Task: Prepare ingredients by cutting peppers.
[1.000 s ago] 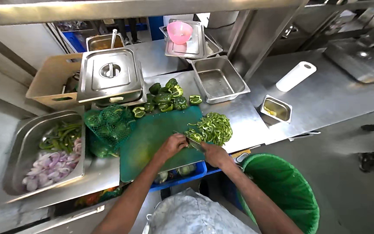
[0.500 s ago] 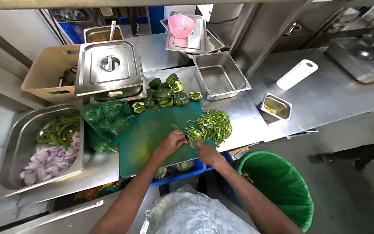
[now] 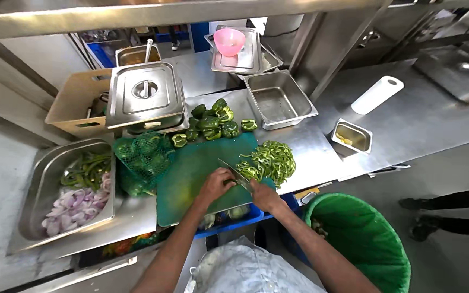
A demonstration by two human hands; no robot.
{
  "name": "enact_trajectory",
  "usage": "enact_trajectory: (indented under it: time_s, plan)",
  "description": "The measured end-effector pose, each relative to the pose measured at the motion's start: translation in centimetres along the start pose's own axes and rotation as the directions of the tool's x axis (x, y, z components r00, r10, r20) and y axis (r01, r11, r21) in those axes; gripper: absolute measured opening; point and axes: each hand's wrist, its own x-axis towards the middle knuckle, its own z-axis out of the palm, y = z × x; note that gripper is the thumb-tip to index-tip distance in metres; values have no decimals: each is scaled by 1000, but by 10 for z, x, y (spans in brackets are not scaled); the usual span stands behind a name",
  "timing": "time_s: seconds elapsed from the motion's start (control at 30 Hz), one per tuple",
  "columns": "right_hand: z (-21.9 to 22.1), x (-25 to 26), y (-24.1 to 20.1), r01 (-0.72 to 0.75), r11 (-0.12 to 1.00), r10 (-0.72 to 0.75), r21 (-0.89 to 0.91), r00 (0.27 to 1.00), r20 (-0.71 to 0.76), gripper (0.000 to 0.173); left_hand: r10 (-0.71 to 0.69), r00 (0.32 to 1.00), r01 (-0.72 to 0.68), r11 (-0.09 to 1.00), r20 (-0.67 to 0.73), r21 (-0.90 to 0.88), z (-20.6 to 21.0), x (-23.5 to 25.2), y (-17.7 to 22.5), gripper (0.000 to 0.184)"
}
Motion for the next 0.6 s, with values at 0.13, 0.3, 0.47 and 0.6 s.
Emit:
enact_trajectory:
  time_s: [0.13, 0.3, 0.47, 0.6]
  plan:
    - [-13, -15, -4, -32, 998, 31, -45, 999, -28, 43, -15, 997, 11, 999, 76, 48, -4, 1, 3, 6]
    - [-19, -21, -3, -39, 995, 34, -93, 998, -60, 47, -6, 993, 3, 1000, 116, 25, -1, 4, 4, 6]
    - [-8, -7, -7, -37, 997, 33, -68, 997, -71, 40, -6, 995, 2, 999, 95, 46, 0, 1, 5, 9]
    - [-8, -11, -7, -29, 998, 25, -58, 998, -65, 41, 37, 998, -38, 999, 55, 24, 8, 0, 6, 11]
